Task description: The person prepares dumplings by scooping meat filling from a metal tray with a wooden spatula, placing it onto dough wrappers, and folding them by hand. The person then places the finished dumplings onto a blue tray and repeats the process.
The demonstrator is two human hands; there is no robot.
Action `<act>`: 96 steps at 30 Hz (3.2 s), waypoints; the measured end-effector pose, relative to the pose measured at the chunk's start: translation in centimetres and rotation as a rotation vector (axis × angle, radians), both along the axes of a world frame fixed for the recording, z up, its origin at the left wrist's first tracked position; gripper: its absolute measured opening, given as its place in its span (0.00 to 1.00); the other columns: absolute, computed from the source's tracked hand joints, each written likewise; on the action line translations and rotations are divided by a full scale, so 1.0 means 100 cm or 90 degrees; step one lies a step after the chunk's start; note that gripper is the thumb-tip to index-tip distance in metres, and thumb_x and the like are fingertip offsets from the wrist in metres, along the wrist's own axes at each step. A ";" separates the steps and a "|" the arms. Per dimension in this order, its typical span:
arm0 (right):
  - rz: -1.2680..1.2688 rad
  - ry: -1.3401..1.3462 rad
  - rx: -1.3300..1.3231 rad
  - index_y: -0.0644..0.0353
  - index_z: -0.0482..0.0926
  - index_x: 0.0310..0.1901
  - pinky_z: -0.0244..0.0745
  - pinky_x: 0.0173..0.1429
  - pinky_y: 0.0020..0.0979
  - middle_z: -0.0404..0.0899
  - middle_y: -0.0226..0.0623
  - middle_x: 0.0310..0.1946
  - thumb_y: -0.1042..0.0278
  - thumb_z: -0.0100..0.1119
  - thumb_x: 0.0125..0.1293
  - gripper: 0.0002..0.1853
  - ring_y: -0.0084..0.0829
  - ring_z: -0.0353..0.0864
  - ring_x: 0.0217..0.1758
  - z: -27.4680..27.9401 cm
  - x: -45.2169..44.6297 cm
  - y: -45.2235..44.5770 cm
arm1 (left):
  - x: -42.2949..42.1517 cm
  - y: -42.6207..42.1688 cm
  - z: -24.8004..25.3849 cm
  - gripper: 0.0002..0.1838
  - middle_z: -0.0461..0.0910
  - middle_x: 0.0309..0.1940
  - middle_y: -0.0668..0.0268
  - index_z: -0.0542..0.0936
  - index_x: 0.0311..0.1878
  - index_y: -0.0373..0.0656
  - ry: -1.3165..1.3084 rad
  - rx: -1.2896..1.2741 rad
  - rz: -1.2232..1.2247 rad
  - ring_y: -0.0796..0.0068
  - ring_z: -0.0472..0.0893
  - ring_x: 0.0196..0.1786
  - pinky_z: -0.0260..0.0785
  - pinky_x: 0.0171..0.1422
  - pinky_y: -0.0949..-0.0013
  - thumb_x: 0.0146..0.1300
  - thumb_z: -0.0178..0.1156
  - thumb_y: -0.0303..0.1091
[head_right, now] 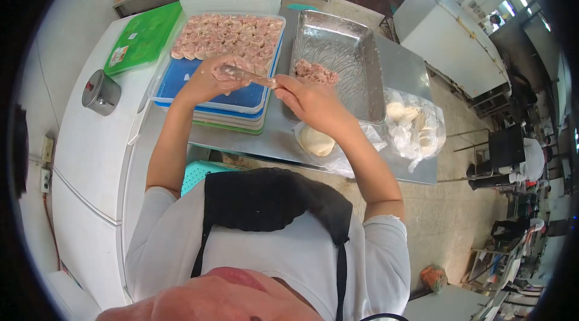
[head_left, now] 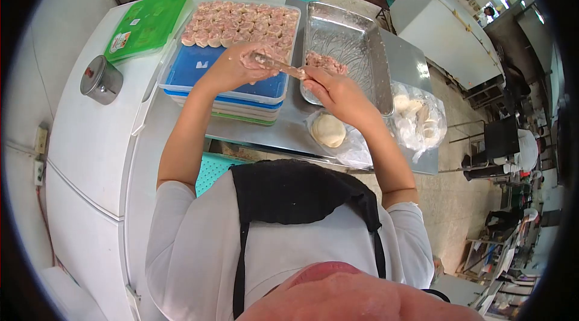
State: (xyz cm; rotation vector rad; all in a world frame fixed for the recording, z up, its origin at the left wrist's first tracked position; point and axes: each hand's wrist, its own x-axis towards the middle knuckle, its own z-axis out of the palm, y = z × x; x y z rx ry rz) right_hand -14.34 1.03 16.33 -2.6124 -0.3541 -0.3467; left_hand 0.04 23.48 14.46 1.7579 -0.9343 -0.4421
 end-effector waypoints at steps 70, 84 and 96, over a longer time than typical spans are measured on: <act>0.097 0.091 -0.247 0.64 0.82 0.28 0.78 0.38 0.46 0.82 0.49 0.27 0.66 0.53 0.61 0.12 0.48 0.84 0.34 -0.145 0.043 -0.279 | -0.147 -0.199 -0.174 0.08 0.76 0.37 0.56 0.80 0.38 0.37 -0.108 0.209 0.167 0.54 0.77 0.42 0.70 0.47 0.63 0.58 0.63 0.31; 0.155 0.151 -0.292 0.59 0.83 0.30 0.78 0.36 0.44 0.83 0.45 0.29 0.65 0.53 0.60 0.10 0.46 0.84 0.35 -0.152 0.021 -0.236 | -0.132 -0.178 -0.157 0.10 0.80 0.40 0.71 0.80 0.45 0.38 0.487 -0.349 0.413 0.80 0.76 0.43 0.70 0.50 0.73 0.66 0.58 0.33; 0.059 0.154 -0.246 0.63 0.83 0.28 0.78 0.37 0.44 0.82 0.51 0.29 0.68 0.51 0.60 0.12 0.47 0.83 0.35 -0.160 0.028 -0.159 | -0.111 -0.116 -0.161 0.15 0.81 0.45 0.68 0.80 0.52 0.38 0.431 -0.045 0.097 0.80 0.77 0.47 0.68 0.56 0.73 0.68 0.56 0.36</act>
